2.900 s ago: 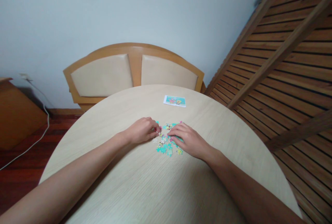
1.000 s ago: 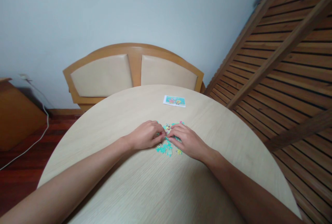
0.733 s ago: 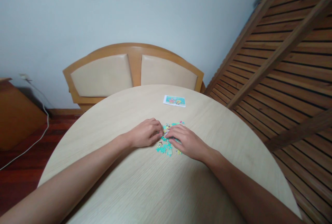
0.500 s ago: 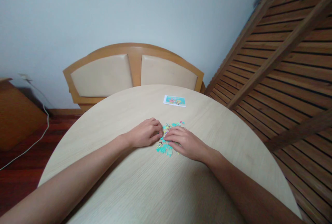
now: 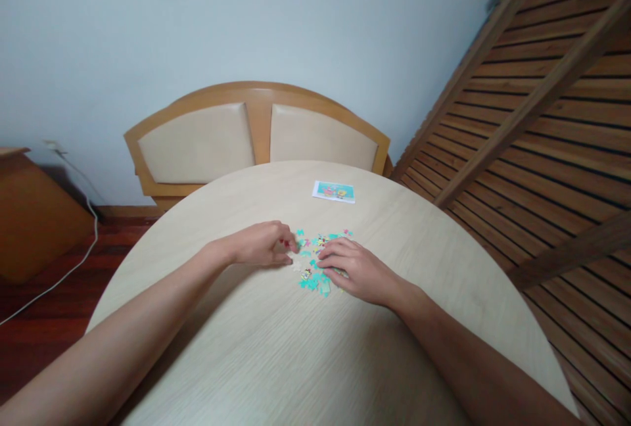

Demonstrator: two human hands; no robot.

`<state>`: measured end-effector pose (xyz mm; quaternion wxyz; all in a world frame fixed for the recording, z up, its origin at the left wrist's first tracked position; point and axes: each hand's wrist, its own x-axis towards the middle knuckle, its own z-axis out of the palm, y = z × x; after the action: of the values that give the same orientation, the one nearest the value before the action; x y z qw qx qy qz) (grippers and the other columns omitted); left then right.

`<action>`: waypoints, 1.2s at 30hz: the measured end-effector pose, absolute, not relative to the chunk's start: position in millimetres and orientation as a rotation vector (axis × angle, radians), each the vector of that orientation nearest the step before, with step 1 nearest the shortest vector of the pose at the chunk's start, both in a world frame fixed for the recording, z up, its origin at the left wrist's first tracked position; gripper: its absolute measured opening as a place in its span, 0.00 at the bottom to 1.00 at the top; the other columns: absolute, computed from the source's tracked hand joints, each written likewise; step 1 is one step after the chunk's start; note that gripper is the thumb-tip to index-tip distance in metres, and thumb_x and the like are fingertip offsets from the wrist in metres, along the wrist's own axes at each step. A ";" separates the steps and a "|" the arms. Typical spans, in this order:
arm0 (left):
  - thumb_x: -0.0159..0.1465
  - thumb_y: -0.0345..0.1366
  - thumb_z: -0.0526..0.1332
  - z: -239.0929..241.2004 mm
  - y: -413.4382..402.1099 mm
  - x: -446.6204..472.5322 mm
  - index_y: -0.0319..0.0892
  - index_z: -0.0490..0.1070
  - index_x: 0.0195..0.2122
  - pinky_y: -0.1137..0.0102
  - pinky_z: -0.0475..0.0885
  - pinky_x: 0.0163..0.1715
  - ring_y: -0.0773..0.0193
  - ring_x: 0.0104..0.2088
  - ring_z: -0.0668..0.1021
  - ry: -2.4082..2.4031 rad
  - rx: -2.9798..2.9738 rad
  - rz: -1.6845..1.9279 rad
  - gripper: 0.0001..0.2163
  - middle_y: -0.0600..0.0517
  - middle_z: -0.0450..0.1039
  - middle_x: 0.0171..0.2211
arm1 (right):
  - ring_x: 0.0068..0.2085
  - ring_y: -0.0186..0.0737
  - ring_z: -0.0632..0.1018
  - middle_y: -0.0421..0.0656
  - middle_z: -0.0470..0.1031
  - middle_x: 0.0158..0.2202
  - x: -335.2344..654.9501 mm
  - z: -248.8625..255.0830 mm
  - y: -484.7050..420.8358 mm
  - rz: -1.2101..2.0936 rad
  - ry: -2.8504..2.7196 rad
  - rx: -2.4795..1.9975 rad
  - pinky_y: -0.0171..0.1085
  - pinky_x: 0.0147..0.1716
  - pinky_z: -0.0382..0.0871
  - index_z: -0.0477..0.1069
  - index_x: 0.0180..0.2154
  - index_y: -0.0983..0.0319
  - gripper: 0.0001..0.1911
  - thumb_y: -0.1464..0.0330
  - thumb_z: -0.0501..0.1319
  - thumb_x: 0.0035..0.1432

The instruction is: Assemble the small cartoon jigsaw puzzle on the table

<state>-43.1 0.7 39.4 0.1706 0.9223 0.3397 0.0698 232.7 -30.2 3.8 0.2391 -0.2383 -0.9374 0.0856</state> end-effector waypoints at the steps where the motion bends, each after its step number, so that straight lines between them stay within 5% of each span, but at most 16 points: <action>1: 0.61 0.37 0.64 38.6 1.4 -43.3 0.42 0.77 0.43 0.67 0.70 0.44 0.59 0.43 0.78 0.959 2.620 0.183 0.10 0.48 0.78 0.42 | 0.52 0.45 0.75 0.47 0.79 0.48 231.8 5.0 -31.6 0.241 -2.575 -0.646 0.48 0.55 0.70 0.77 0.47 0.60 0.11 0.69 0.60 0.66; 7: 0.60 0.31 0.61 29.7 7.6 -44.9 0.41 0.77 0.42 0.69 0.70 0.40 0.61 0.39 0.77 0.949 2.580 0.176 0.10 0.49 0.78 0.39 | 0.58 0.46 0.72 0.48 0.77 0.54 223.9 6.5 -40.9 0.282 -2.658 -0.545 0.50 0.62 0.64 0.73 0.55 0.60 0.17 0.66 0.61 0.66; 24: 0.66 0.33 0.59 34.4 -3.7 -27.3 0.41 0.74 0.38 0.71 0.68 0.36 0.64 0.35 0.76 0.853 2.624 0.393 0.05 0.50 0.77 0.35 | 0.55 0.46 0.74 0.43 0.81 0.42 226.1 8.6 -38.5 0.317 -2.600 -0.490 0.46 0.58 0.68 0.77 0.41 0.59 0.06 0.68 0.64 0.61; 36: 0.67 0.29 0.58 30.5 -4.9 -25.4 0.44 0.77 0.36 0.68 0.69 0.40 0.62 0.37 0.77 0.729 2.894 0.369 0.08 0.50 0.77 0.34 | 0.53 0.46 0.75 0.41 0.81 0.39 226.7 11.7 -40.8 0.391 -2.601 -0.521 0.45 0.56 0.69 0.77 0.39 0.57 0.06 0.72 0.66 0.57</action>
<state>-25.4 -4.9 30.5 0.0672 0.9602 0.2420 0.1225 226.7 -40.8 11.7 0.2284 -0.1891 -0.9444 0.1420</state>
